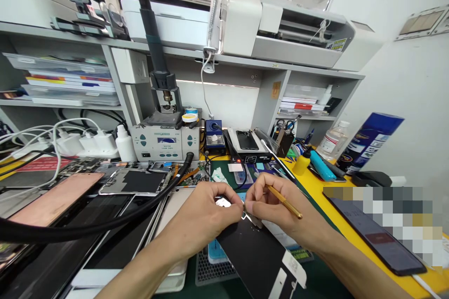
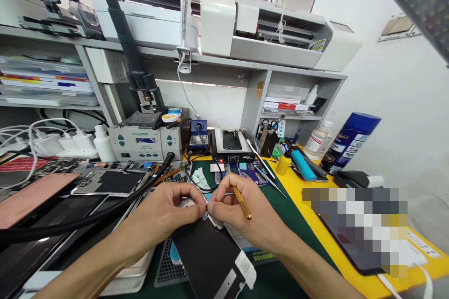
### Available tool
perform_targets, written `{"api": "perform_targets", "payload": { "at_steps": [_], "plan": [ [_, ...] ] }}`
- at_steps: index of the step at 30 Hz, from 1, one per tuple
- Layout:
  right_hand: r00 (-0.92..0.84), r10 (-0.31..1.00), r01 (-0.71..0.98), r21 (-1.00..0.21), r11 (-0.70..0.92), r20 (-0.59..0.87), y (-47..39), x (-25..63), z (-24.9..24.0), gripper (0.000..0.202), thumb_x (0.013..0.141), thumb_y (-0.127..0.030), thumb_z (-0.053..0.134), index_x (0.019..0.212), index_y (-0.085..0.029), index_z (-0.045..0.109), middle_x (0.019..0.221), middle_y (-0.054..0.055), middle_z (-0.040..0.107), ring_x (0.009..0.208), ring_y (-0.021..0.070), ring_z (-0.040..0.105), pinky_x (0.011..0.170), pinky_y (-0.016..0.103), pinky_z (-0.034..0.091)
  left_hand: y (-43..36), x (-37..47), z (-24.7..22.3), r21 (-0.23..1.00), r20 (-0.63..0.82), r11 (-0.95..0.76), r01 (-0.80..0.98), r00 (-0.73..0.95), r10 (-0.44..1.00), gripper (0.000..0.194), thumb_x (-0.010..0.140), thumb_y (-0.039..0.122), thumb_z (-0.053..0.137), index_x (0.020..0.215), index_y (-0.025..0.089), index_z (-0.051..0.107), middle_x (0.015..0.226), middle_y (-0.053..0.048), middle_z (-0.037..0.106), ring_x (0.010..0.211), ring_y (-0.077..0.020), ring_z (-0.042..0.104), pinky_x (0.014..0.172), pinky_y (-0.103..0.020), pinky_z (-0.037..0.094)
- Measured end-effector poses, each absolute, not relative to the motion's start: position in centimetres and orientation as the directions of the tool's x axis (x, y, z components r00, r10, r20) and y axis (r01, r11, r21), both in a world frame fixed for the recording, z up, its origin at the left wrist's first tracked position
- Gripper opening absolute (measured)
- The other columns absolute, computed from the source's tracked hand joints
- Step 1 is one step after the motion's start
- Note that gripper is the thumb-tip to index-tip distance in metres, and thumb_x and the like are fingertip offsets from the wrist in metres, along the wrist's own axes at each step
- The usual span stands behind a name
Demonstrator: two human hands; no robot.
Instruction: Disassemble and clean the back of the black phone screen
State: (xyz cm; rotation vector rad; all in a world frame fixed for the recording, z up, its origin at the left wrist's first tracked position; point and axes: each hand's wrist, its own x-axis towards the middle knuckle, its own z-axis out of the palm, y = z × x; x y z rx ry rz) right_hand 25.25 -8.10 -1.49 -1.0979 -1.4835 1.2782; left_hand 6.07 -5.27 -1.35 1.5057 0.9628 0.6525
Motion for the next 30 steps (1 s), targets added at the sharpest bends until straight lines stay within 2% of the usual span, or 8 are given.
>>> {"api": "perform_targets", "payload": {
  "at_steps": [6, 11, 15, 18, 21, 23, 26, 30],
  "plan": [
    [-0.236, 0.968, 0.099, -0.989, 0.110, 0.084, -8.1, 25.2, -1.4, 0.022, 0.078, -0.014, 0.072, 0.075, -0.020, 0.051, 0.075, -0.003, 0.060, 0.062, 0.0104, 0.046, 0.055, 0.024, 0.032, -5.3, 6.1, -1.0, 0.974, -0.125, 0.004, 0.228, 0.517, 0.847, 0.011, 0.079, 0.027, 0.063, 0.075, 0.017, 0.063, 0.055, 0.006, 0.042, 0.055, -0.0105, 0.027, 0.051, -0.028, 0.016],
    [-0.239, 0.967, 0.121, -0.985, 0.120, 0.088, -8.1, 25.1, -1.7, 0.022, 0.082, -0.018, 0.072, 0.076, -0.020, 0.051, 0.078, -0.002, 0.061, 0.060, 0.0096, 0.047, 0.053, 0.023, 0.033, -5.1, 6.3, -1.5, 0.968, -0.091, -0.037, 0.248, 0.483, 0.871, 0.016, 0.080, 0.032, 0.064, 0.073, 0.017, 0.064, 0.057, 0.006, 0.040, 0.056, -0.0108, 0.027, 0.052, -0.028, 0.016],
    [-0.211, 0.962, 0.167, -0.964, 0.209, 0.172, -7.7, 25.6, -1.3, 0.018, 0.088, -0.029, 0.069, 0.083, -0.021, 0.054, 0.079, 0.000, 0.064, 0.066, 0.0137, 0.062, 0.060, 0.025, 0.048, -4.9, 6.3, -1.5, 0.982, -0.084, -0.003, 0.188, 0.451, 0.888, 0.016, 0.080, 0.030, 0.064, 0.070, 0.017, 0.065, 0.064, 0.003, 0.052, 0.061, -0.0116, 0.038, 0.055, -0.026, 0.023],
    [-0.060, 0.945, 0.276, -0.905, 0.324, 0.321, -7.1, 27.0, -0.5, 0.024, 0.097, -0.044, 0.055, 0.094, -0.020, 0.057, 0.082, 0.004, 0.068, 0.068, 0.0188, 0.071, 0.063, 0.031, 0.058, -4.5, 5.7, -0.9, 0.990, -0.076, 0.025, 0.142, 0.365, 0.928, 0.021, 0.078, 0.034, 0.067, 0.068, 0.016, 0.067, 0.069, 0.000, 0.061, 0.064, -0.0129, 0.045, 0.057, -0.024, 0.028],
    [0.062, 0.914, 0.351, -0.866, 0.357, 0.402, -6.1, 29.0, 0.0, 0.040, 0.102, -0.053, 0.035, 0.101, -0.020, 0.057, 0.081, 0.003, 0.064, 0.060, 0.0175, 0.069, 0.055, 0.030, 0.057, -3.6, 4.5, -0.4, 0.996, -0.080, 0.071, 0.052, 0.220, 0.972, 0.020, 0.075, 0.036, 0.071, 0.070, 0.017, 0.069, 0.072, -0.001, 0.067, 0.067, -0.0136, 0.050, 0.058, -0.022, 0.034],
    [0.084, 0.904, 0.406, -0.843, 0.354, 0.420, -5.5, 30.4, 0.1, 0.044, 0.103, -0.053, 0.031, 0.098, -0.019, 0.058, 0.078, 0.002, 0.060, 0.061, 0.0171, 0.067, 0.054, 0.030, 0.055, -2.8, 3.7, -0.1, 0.994, -0.099, 0.103, -0.034, 0.101, 0.990, 0.015, 0.072, 0.033, 0.073, 0.071, 0.018, 0.071, 0.076, 0.000, 0.070, 0.070, -0.0135, 0.054, 0.057, -0.021, 0.037],
    [0.038, 0.913, 0.535, -0.779, 0.326, 0.407, -4.7, 32.3, -0.1, 0.033, 0.101, -0.046, 0.043, 0.094, -0.019, 0.061, 0.078, 0.002, 0.060, 0.067, 0.0177, 0.065, 0.057, 0.029, 0.054, -1.9, 3.0, 0.1, 0.969, -0.138, 0.128, -0.210, -0.033, 0.990, 0.010, 0.067, 0.028, 0.075, 0.069, 0.019, 0.073, 0.078, 0.001, 0.071, 0.076, -0.0145, 0.058, 0.057, -0.020, 0.043],
    [-0.098, 0.950, 0.721, -0.637, 0.273, 0.296, -3.6, 33.6, -1.3, 0.014, 0.094, -0.031, 0.063, 0.095, -0.018, 0.065, 0.083, 0.001, 0.066, 0.075, 0.0171, 0.065, 0.071, 0.033, 0.055, -1.5, 3.1, 0.3, 0.925, -0.213, 0.179, -0.336, -0.069, 0.975, 0.002, 0.068, 0.021, 0.075, 0.069, 0.019, 0.074, 0.078, 0.001, 0.071, 0.082, -0.0149, 0.061, 0.058, -0.019, 0.050]
  ]
}}
